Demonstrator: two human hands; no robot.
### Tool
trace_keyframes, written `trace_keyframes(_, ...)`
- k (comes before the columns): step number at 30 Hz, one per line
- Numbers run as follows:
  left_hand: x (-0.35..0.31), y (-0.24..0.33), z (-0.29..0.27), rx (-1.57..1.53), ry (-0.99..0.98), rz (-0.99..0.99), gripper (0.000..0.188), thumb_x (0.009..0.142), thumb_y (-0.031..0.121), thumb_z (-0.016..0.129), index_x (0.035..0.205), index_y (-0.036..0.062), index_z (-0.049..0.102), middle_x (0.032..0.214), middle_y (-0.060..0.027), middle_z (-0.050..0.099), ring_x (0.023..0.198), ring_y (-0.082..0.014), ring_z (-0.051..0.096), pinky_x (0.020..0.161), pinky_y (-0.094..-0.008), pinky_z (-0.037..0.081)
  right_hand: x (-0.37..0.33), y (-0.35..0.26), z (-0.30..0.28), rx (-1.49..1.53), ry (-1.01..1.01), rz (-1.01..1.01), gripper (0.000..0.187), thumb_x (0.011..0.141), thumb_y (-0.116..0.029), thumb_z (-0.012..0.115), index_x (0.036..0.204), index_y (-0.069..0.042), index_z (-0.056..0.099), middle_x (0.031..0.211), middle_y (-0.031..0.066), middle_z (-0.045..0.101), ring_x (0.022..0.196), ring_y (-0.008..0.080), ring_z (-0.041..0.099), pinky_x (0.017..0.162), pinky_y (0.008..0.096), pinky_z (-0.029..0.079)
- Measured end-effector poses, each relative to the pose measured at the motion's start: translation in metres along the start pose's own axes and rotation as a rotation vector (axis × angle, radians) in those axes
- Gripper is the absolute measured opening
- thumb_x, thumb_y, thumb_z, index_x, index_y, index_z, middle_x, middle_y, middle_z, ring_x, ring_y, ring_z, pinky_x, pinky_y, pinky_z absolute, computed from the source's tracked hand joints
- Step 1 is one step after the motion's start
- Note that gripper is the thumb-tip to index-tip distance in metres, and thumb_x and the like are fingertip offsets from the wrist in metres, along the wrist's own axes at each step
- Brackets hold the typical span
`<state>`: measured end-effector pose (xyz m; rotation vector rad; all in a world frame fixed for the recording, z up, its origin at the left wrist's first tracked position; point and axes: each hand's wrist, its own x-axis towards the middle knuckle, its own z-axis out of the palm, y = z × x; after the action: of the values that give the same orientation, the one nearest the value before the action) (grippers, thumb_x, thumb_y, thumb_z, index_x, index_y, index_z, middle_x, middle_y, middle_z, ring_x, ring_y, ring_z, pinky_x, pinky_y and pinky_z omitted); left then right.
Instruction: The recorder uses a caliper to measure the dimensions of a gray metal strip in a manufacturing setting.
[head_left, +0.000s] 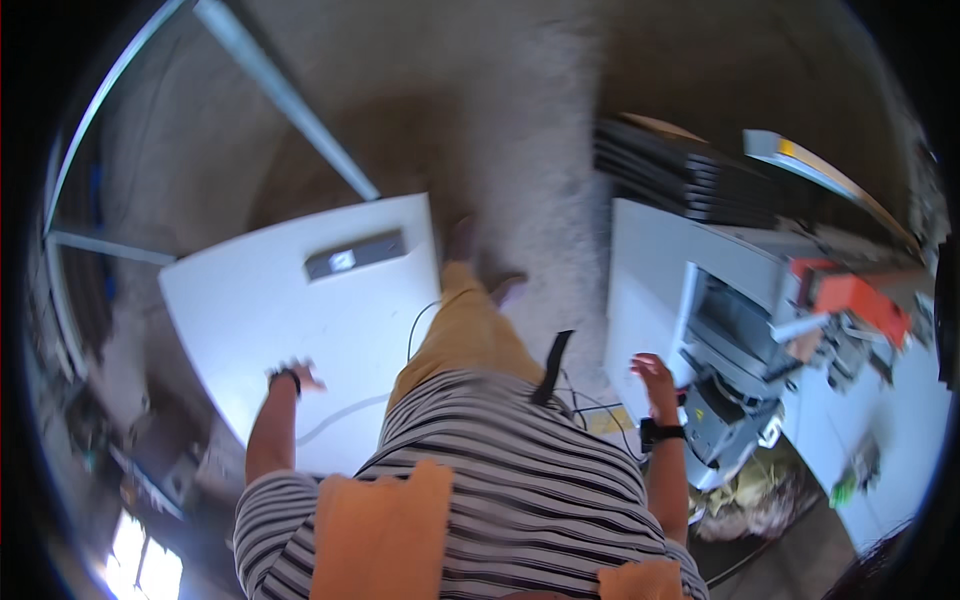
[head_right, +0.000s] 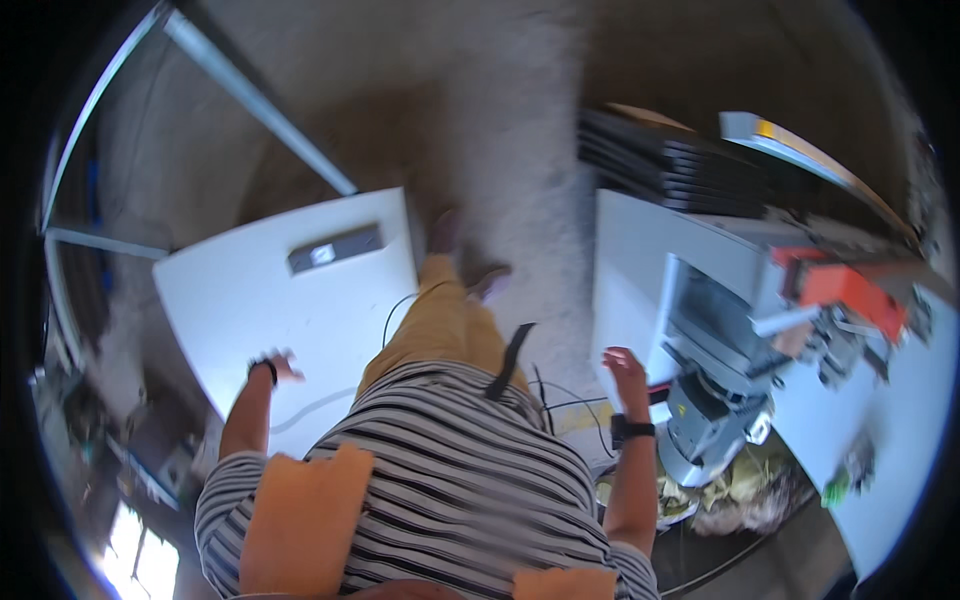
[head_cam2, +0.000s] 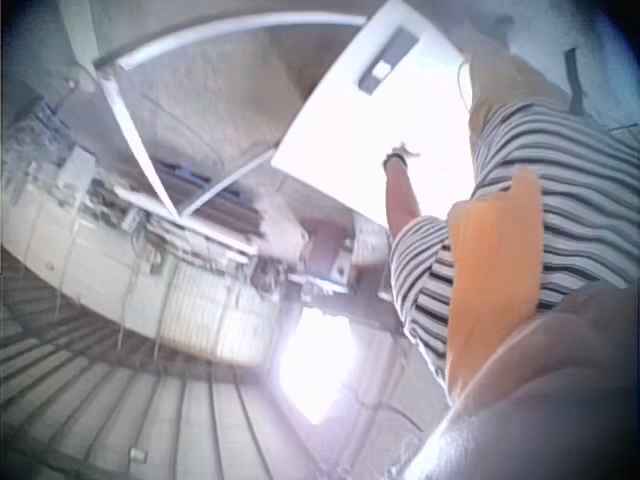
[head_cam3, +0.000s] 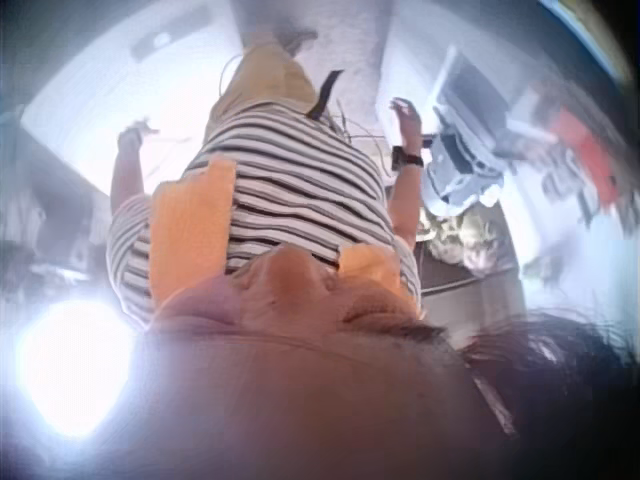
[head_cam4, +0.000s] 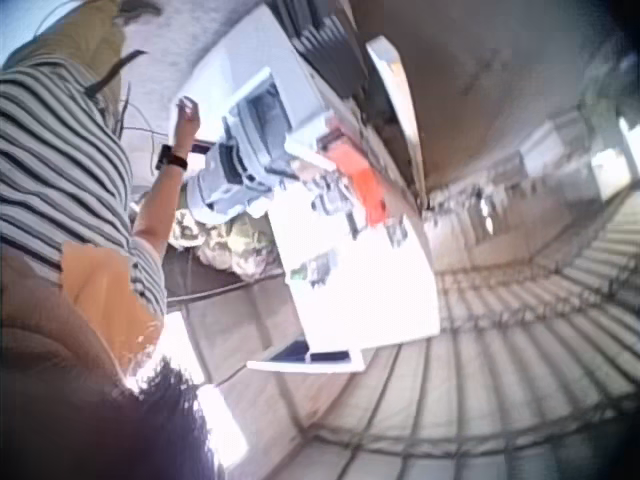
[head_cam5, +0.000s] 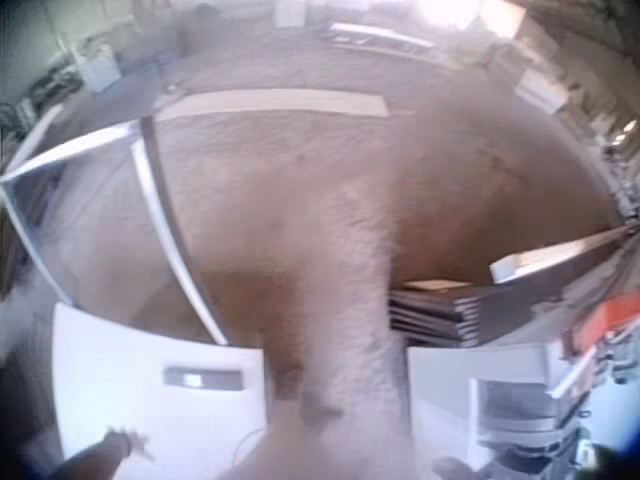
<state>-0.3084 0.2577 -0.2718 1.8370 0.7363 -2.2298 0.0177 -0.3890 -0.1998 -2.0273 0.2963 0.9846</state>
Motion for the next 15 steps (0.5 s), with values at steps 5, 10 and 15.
trace_keyframes(5,-0.014,-0.141,0.006,-0.395,0.23,-0.27,0.088,0.074,0.062,0.067,0.144,0.0175,0.039,0.147,-0.018,0.04,0.136,-0.0412,0.037,0.11,-0.0558,0.032,-0.015,-0.029,0.014,-0.059,-0.133,0.035,0.021,0.095,-0.014,0.061,0.111,0.0,0.062,0.1,0.0074,0.068,0.093,0.0147,0.065,0.085,0.028,0.05)
trace_keyframes(10,-0.103,-0.108,-0.057,-1.159,0.543,0.143,0.072,0.091,0.066,0.048,0.144,0.0178,0.039,0.141,-0.0135,0.051,0.128,-0.0364,0.05,0.1,-0.0597,0.037,-0.023,0.001,0.024,-0.211,-0.229,0.068,0.022,0.093,-0.015,0.063,0.109,-0.001,0.063,0.099,0.0076,0.069,0.091,0.014,0.064,0.083,0.0279,0.05)
trace_keyframes(15,-0.234,-0.08,-0.095,-0.947,1.167,0.762,0.042,0.1,0.033,0.052,0.132,0.0045,0.052,0.127,-0.0116,0.062,0.118,-0.0231,0.059,0.101,-0.0341,0.045,0.002,-0.063,0.072,-0.416,-0.409,-0.266,0.023,0.09,-0.012,0.067,0.108,0.001,0.063,0.098,0.0079,0.068,0.094,0.0156,0.065,0.083,0.0283,0.051)
